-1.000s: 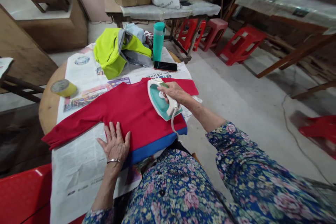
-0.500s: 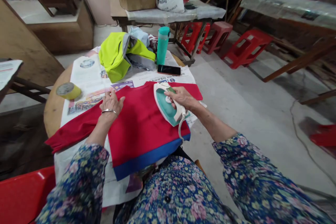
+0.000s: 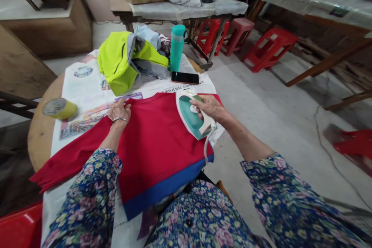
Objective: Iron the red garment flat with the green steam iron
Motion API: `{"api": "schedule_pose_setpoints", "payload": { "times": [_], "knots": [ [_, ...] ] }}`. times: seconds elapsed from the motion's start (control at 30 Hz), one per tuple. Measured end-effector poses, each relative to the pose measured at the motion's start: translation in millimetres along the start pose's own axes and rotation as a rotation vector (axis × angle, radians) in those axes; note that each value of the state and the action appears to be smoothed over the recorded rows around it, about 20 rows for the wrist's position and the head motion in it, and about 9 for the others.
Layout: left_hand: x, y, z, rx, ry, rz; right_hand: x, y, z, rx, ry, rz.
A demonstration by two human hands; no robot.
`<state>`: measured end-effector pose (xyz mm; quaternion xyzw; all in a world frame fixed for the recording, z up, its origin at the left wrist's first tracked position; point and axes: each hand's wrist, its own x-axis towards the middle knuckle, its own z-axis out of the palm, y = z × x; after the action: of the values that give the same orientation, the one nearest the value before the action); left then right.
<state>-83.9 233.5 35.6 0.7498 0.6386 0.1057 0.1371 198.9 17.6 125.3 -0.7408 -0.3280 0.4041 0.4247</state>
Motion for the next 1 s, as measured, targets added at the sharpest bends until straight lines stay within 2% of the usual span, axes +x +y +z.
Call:
{"api": "schedule_pose_setpoints", "payload": {
  "times": [0.2,0.3,0.37,0.4,0.5,0.6,0.73,0.87,1.0],
  "knots": [
    [-2,11,2.5,-0.089,0.067,-0.055,5,9,-29,0.024,0.241,0.074],
    [-18,25,1.5,-0.058,0.159,-0.087,-7,8,-32,0.046,0.219,0.039],
    [-39,35,5.0,-0.011,0.182,-0.011,-20,6,-29,0.024,0.163,0.002],
    [-53,40,8.8,0.020,0.165,0.055,-27,6,-26,0.007,0.121,-0.016],
    [-107,49,28.0,0.112,0.008,0.282,-44,6,-12,-0.046,-0.031,-0.052],
    [-165,45,52.1,0.182,-0.102,0.432,-51,8,5,-0.075,-0.141,-0.072],
    [-225,22,72.6,0.205,-0.021,0.502,-41,4,27,-0.083,-0.162,-0.069],
    [-262,-1,76.9,0.189,0.024,0.510,-25,-11,52,-0.027,-0.107,-0.058],
    [-272,-7,75.5,0.169,0.038,0.471,-32,-23,79,-0.009,-0.143,-0.065]
  ]
}}
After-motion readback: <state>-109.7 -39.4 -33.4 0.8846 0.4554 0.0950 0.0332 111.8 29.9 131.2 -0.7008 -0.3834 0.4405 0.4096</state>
